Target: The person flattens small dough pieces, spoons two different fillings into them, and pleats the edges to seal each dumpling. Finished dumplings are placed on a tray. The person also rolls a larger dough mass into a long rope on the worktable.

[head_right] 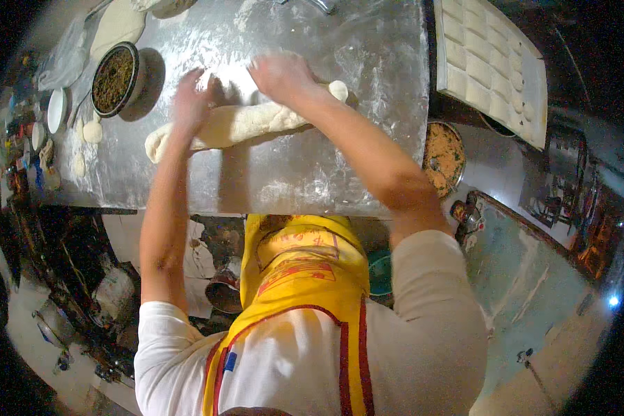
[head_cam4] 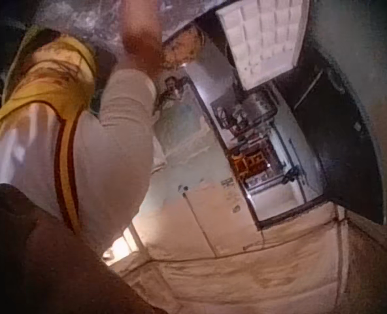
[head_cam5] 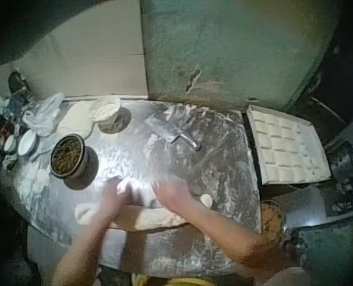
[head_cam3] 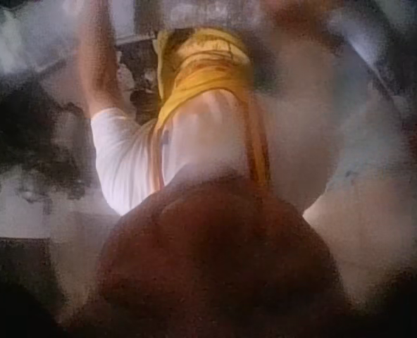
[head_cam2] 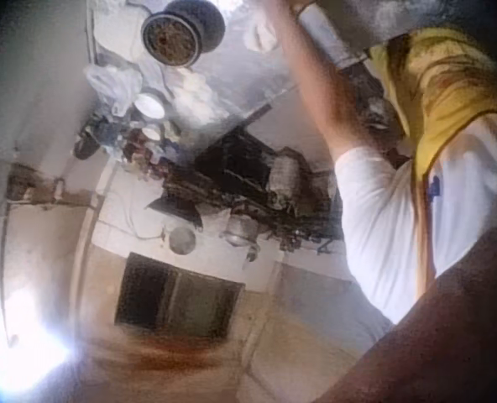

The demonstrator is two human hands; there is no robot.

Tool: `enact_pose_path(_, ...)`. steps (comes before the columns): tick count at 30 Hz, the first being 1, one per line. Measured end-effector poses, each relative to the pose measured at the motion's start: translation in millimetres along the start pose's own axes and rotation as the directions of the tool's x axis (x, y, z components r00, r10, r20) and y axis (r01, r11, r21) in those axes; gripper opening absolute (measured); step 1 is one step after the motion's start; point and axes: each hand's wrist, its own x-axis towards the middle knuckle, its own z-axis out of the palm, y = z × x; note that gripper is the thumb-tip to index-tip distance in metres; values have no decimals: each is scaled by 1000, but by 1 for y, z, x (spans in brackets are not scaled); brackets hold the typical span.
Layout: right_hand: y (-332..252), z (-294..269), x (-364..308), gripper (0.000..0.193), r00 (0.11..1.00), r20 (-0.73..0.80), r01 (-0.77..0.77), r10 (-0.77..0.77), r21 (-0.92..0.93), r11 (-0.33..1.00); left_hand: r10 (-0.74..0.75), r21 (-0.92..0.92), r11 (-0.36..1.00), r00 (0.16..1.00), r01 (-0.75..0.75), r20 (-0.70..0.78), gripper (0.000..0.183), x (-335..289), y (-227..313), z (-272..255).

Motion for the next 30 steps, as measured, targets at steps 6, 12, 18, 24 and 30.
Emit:
enact_pose_path(6,-6,67,-105,82,995,82,-41,56,-174,984,76,408,886,938,-219,338,79,-153,-19,62)
enact_pose_path(12,70,49,33,72,972,-218,63,-86,-112,992,196,346,894,944,-284,267,73,-3,-65,82)
enact_pose_path(18,127,48,55,45,875,-472,167,-110,81,983,204,231,933,934,-277,293,58,32,-17,50)
enact_pose_path(24,41,16,34,34,970,-232,-109,80,-114,987,263,-133,965,791,-228,553,40,-6,-25,5)
enact_pose_path(30,-126,44,56,64,988,-127,100,-87,99,990,291,278,887,914,-368,282,56,-38,-102,-11)
